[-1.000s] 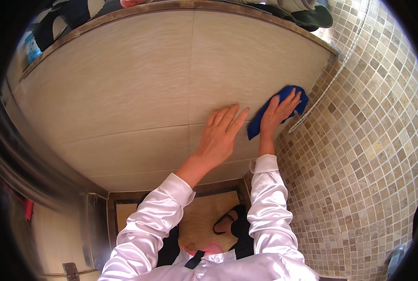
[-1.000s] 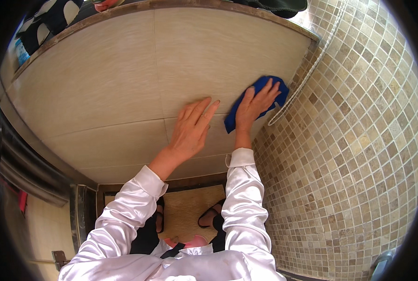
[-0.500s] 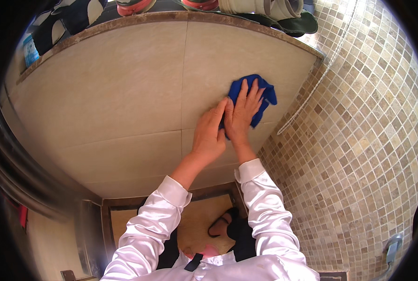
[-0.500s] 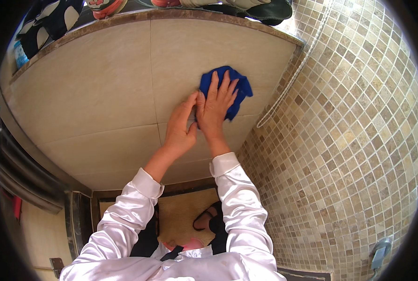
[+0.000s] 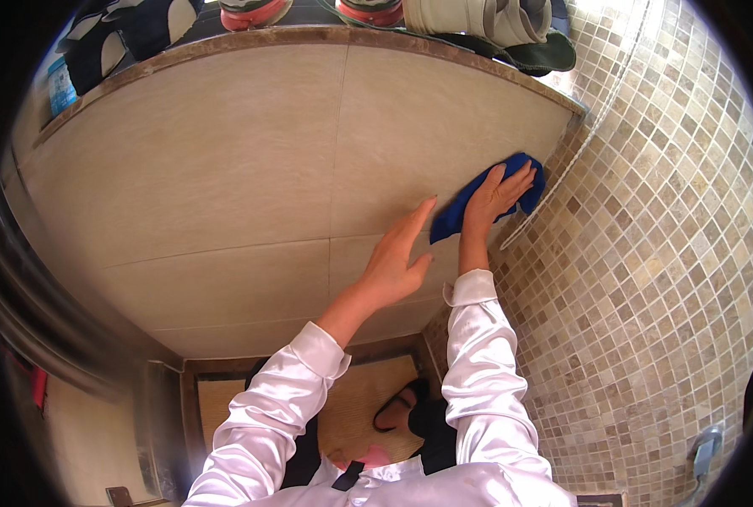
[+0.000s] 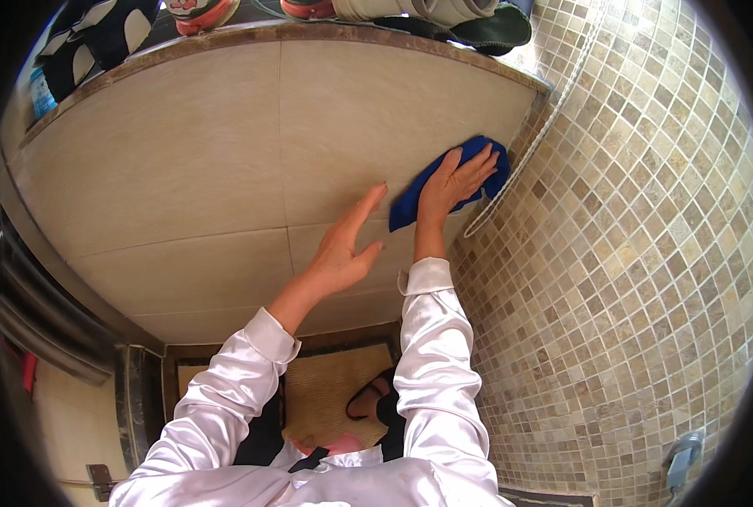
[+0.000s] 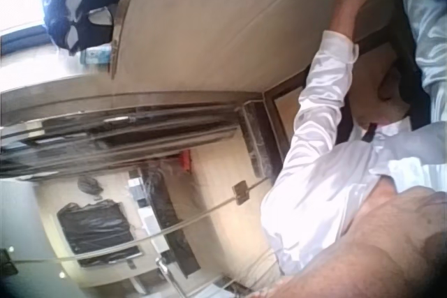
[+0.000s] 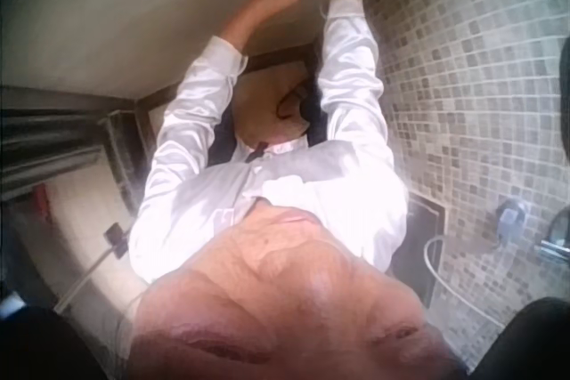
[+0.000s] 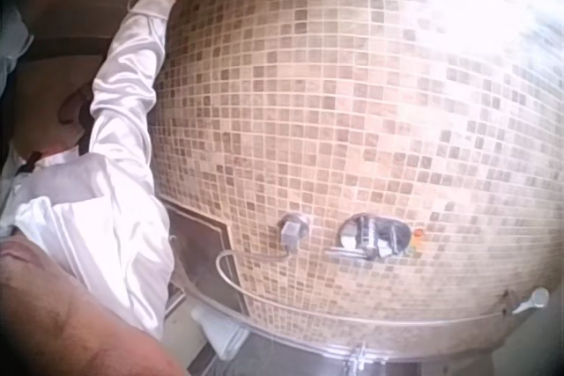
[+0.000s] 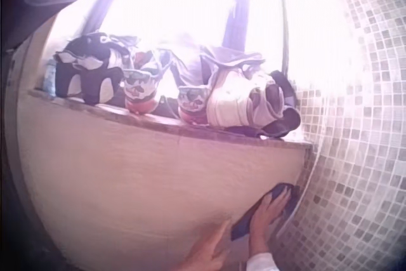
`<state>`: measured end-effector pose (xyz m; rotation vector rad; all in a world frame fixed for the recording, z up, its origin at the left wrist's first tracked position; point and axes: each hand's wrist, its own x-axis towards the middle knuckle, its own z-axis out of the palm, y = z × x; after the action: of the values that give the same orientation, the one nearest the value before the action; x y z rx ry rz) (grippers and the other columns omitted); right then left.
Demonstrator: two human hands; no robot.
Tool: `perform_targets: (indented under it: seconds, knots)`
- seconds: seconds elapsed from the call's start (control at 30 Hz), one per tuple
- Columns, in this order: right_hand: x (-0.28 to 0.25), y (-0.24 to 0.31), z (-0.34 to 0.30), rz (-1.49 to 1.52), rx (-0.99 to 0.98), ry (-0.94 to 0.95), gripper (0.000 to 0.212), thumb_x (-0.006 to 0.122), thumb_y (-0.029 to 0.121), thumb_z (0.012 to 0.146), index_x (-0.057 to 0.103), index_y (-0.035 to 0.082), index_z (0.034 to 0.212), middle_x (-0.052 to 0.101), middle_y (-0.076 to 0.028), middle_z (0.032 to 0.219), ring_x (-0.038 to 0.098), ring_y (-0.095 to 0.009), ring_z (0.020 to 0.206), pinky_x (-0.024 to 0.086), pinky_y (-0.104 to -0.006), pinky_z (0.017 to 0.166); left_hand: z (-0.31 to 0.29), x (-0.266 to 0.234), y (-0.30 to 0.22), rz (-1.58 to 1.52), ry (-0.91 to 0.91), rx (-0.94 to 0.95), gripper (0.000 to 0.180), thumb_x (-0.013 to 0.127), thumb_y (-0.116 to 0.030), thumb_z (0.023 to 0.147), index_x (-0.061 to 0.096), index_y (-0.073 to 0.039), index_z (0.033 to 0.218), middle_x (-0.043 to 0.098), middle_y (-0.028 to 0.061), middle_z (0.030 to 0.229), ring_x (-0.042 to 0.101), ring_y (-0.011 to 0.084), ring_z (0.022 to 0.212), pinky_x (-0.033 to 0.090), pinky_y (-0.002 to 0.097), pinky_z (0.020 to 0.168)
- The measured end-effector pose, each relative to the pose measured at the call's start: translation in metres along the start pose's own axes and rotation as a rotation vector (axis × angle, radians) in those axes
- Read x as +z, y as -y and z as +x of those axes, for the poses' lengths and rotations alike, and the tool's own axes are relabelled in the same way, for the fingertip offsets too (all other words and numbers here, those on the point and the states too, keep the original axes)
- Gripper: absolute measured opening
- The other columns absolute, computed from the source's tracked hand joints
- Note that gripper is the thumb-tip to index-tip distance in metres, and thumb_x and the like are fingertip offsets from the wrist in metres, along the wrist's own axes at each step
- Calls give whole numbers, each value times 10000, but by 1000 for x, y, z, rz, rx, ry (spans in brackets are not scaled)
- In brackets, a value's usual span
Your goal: The person cleans the tiled walls of a shower stall using a blue cloth. They wipe the surfaces in circular and linear motions, occasionally dipping the cloth into a bucket of water on the floor to rinse it.
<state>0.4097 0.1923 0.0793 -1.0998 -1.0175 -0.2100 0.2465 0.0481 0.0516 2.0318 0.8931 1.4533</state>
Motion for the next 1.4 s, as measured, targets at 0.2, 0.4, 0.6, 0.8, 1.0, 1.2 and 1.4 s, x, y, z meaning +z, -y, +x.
perform_targets:
  seconds: [0.2, 0.4, 0.6, 0.8, 1.0, 1.2, 1.4]
  knots:
    - [9, 60, -26, -119, -491, 232, 653, 455, 394, 1017, 268, 67, 1550, 164, -203, 1631, 76, -460, 1498, 75, -583, 1186, 6, 1, 9, -97, -82, -14, 837, 585, 84, 831, 249, -126, 1568, 404, 122, 1551, 463, 288, 1364, 375, 399, 1088]
    - [-15, 72, 13, -160, -808, 365, 594, 566, 348, 955, 417, 162, 1499, 320, -127, 1588, 222, -436, 1467, 129, -586, 1177, 15, 5, 5, -179, -80, -17, 869, 586, 98, 826, 222, -148, 1576, 408, 120, 1551, 495, 277, 1335, 397, 396, 1064]
    - [-13, 39, 76, -113, -570, 106, 598, 446, 421, 1030, 333, 109, 1527, 239, -170, 1612, 138, -421, 1498, 101, -568, 1178, 14, 20, -5, -179, -22, 0, 865, 591, 95, 826, 245, -173, 1573, 393, 108, 1564, 514, 267, 1316, 415, 393, 1050]
    - [-14, 9, 61, -32, -387, 81, 661, 421, 447, 1032, 261, 59, 1542, 191, -243, 1605, 127, -492, 1474, 120, -600, 1154, 16, 22, 4, -240, -30, -83, 843, 595, 80, 839, 260, -176, 1569, 394, 90, 1564, 517, 250, 1312, 432, 374, 1031]
    - [-26, -24, -8, -57, -192, 192, 715, 412, 427, 1031, 176, -7, 1548, 94, -271, 1618, 64, -504, 1479, 80, -609, 1163, 11, 32, 14, -273, -17, -156, 838, 608, 80, 835, 275, -170, 1562, 420, 95, 1539, 534, 251, 1287, 449, 375, 1010]
    - [-31, -54, -55, -52, -77, 218, 743, 398, 461, 1033, 138, 8, 1562, 60, -266, 1626, 39, -492, 1487, 66, -592, 1175, 11, 37, 27, -234, -8, -181, 822, 618, 74, 842, 290, -164, 1557, 445, 105, 1512, 555, 246, 1244, 462, 369, 991]
    - [-30, -54, -62, -81, -84, 203, 771, 433, 465, 1024, 117, 18, 1567, 61, -272, 1622, 53, -497, 1481, 81, -590, 1172, 12, 46, 40, -255, -4, -177, 811, 629, 70, 845, 299, -155, 1551, 470, 113, 1483, 557, 253, 1232, 464, 375, 992]
